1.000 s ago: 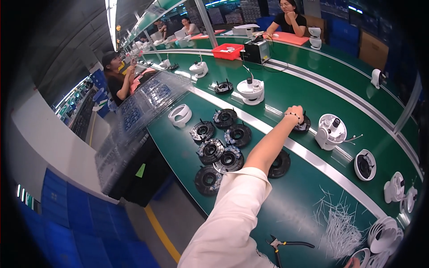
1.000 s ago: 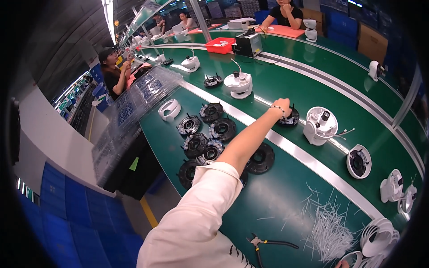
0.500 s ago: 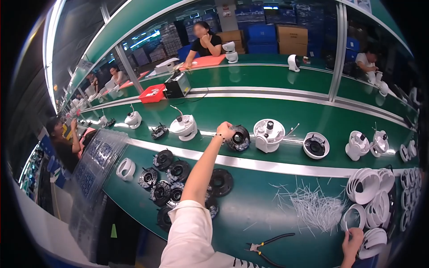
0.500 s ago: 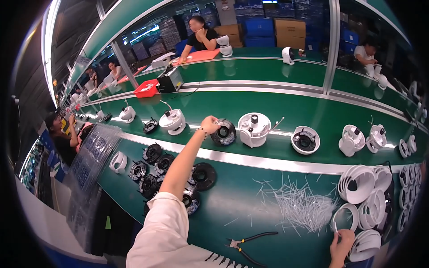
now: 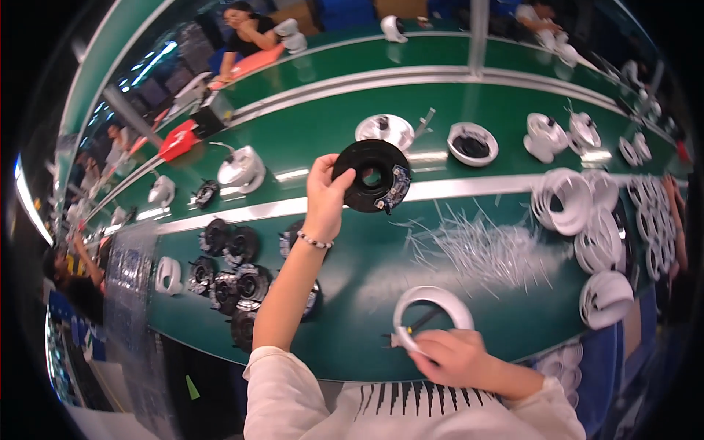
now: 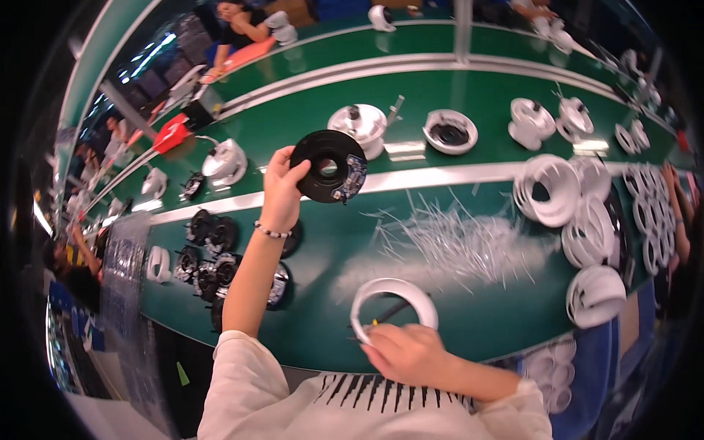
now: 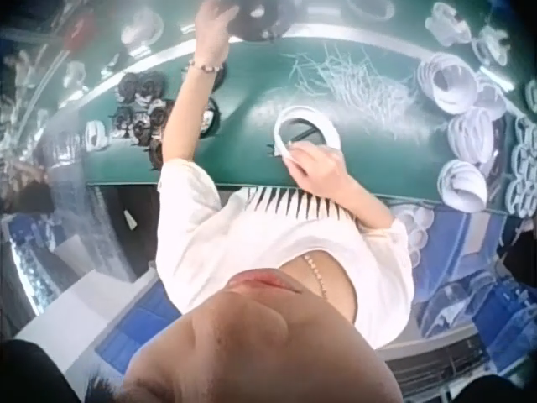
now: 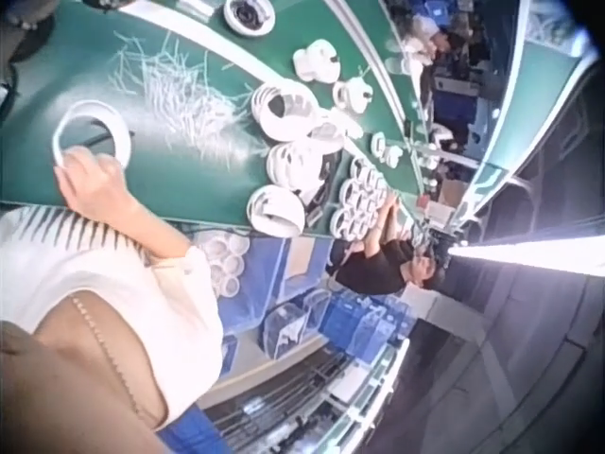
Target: Assembling the internal and external components of circular LED light fixtures on a production line.
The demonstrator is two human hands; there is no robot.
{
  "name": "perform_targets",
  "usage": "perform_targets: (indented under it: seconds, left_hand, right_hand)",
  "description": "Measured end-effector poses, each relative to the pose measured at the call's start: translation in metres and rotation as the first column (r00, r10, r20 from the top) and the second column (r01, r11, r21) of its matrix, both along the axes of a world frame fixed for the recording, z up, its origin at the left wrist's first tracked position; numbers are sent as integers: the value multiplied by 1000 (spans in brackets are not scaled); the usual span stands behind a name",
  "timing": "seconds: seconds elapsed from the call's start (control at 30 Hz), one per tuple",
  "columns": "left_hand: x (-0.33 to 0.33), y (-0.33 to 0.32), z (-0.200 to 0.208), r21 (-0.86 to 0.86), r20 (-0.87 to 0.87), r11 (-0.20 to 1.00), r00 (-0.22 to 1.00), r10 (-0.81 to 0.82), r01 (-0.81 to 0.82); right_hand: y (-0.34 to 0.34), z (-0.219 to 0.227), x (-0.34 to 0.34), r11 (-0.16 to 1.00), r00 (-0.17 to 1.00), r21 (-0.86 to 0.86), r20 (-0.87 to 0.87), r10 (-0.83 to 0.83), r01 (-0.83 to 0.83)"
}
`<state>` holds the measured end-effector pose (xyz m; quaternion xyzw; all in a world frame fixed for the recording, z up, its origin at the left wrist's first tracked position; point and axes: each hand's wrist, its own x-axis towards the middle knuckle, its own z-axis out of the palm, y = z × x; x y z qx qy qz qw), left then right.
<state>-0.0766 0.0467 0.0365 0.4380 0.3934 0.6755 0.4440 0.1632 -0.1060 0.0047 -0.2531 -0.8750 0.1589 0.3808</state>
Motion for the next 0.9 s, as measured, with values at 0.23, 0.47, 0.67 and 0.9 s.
perform_targets:
  seconds: [0.23, 0.47, 0.67, 0.9]
  left_hand:
    - [39, -5, -21, -158, 280, 954, 938, -204, 255]
    - [48, -13, -33, -172, 399, 955, 904, -156, 241]
    - [46, -17, -35, -111, 421, 962, 888, -184, 251]
    - [64, -25, -38, 62, 334, 993, 936, -111, 96]
  right_hand:
    - [11, -41, -18, 991, 977, -132, 215, -5, 34]
    - [37, -3, 1, 941, 789, -308, 608, 84, 137]
    - [48, -3, 7, 933, 831, -353, 539, 138, 74]
    - [113, 27, 6, 806, 688, -569, -652, -318, -166]
